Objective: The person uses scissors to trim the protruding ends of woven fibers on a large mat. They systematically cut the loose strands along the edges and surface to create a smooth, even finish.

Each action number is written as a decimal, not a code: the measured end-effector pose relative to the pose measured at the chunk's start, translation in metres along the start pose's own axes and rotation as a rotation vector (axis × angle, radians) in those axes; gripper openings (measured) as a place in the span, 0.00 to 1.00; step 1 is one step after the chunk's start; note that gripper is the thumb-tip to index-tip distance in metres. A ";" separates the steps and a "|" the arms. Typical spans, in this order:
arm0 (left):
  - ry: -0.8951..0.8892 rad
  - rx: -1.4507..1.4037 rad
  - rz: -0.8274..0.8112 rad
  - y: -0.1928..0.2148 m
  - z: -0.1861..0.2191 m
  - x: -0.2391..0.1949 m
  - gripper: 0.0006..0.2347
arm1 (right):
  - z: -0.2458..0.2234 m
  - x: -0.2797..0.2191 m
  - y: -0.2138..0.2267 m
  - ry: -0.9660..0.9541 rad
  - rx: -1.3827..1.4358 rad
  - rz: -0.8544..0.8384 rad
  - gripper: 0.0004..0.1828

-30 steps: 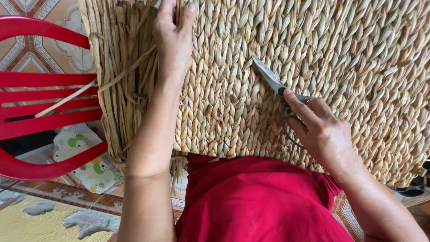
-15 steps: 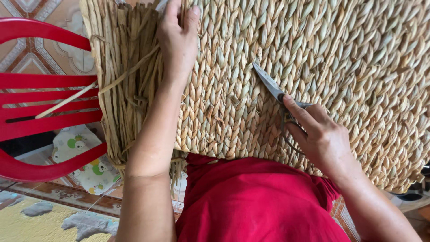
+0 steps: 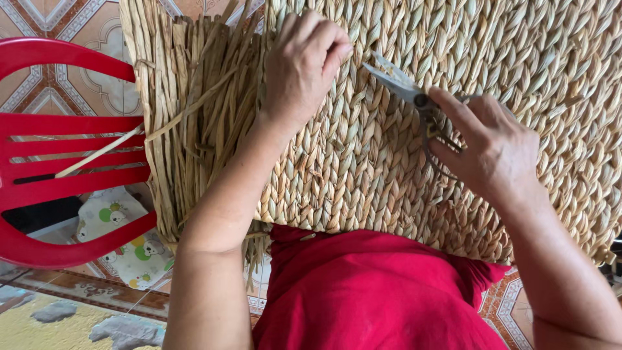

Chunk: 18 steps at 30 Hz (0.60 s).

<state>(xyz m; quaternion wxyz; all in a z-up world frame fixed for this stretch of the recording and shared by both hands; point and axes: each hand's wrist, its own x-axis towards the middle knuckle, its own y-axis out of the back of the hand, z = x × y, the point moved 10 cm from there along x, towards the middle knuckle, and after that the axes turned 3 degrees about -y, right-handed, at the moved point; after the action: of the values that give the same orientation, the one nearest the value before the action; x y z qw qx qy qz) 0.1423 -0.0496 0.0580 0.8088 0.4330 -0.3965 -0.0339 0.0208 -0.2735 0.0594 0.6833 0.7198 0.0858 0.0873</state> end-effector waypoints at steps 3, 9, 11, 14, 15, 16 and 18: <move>0.040 -0.119 0.010 0.003 -0.006 0.004 0.09 | -0.004 0.017 -0.001 0.068 -0.079 0.042 0.41; 0.086 -0.234 0.055 0.028 0.006 0.011 0.07 | -0.010 0.027 0.000 0.090 -0.113 0.040 0.43; 0.078 -0.212 0.065 0.035 0.009 0.014 0.07 | -0.010 0.022 0.009 0.077 -0.080 0.065 0.41; 0.153 -0.267 0.011 0.032 0.005 0.014 0.06 | -0.012 0.023 0.018 0.082 -0.049 0.087 0.40; 0.150 -0.272 0.012 0.032 0.006 0.012 0.06 | -0.013 0.025 0.019 0.083 -0.044 0.092 0.40; 0.142 -0.279 0.018 0.031 0.005 0.012 0.06 | -0.016 0.029 0.019 0.093 -0.064 0.105 0.40; 0.128 -0.280 0.039 0.025 0.003 0.012 0.06 | -0.028 0.039 0.020 0.115 -0.102 0.133 0.38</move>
<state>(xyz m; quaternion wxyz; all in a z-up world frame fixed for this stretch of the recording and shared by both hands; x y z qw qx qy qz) 0.1408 -0.0404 0.0845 0.8855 0.3094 -0.3437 -0.0457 0.0519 -0.2380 0.0815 0.7058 0.6819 0.0723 0.1778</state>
